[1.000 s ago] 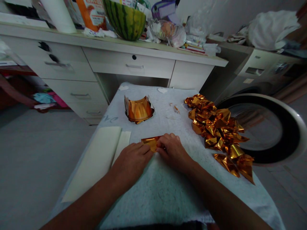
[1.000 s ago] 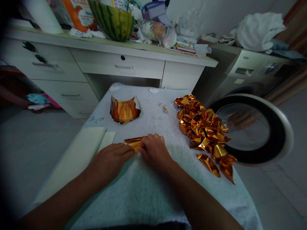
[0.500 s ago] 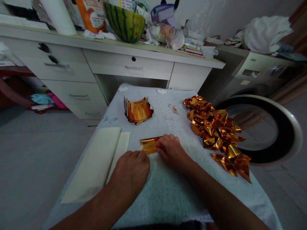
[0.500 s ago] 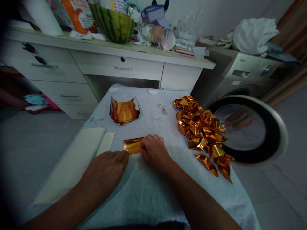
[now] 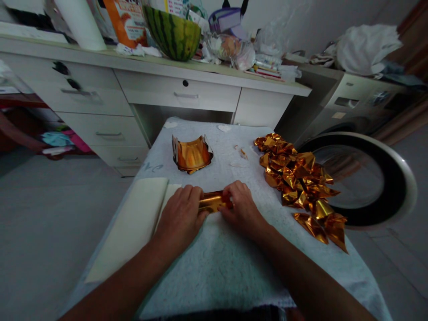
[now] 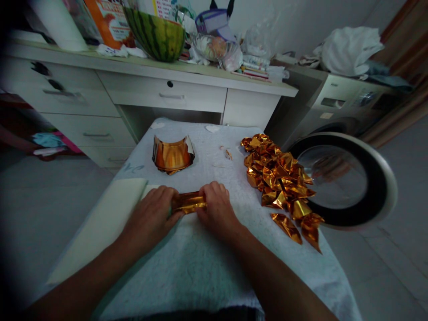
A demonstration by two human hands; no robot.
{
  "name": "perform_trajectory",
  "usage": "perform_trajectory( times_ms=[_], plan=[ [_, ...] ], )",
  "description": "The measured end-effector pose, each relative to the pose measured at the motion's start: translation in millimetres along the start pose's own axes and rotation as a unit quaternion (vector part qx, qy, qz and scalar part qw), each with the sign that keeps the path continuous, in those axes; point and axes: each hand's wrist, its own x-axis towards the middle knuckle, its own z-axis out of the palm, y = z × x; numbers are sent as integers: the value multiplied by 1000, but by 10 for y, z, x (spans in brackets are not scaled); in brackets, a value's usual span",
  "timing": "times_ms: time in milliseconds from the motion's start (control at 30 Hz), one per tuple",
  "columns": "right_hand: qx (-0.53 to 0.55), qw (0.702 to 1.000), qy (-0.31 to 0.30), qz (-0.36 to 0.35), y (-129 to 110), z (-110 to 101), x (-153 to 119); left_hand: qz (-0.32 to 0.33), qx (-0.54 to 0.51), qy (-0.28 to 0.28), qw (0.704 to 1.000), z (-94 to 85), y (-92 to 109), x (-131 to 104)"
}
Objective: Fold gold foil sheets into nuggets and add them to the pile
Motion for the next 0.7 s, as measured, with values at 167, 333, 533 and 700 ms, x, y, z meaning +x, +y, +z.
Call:
perform_trajectory(
  times_ms=[167, 333, 533, 700],
  plan=[
    [17, 998, 38, 39, 40, -20, 6, -11, -37, 82, 996, 106, -57, -11],
    [60, 997, -28, 28, 118, -75, 27, -22, -73, 14, 997, 86, -75, 4],
    [88, 995, -50, 0, 167, -139, 26, 5, -152, -46, 987, 17, -75, 19],
    [207, 978, -25, 26, 142, -207, 11, 5, -252, -4, 968, -47, -93, 21]
  ],
)
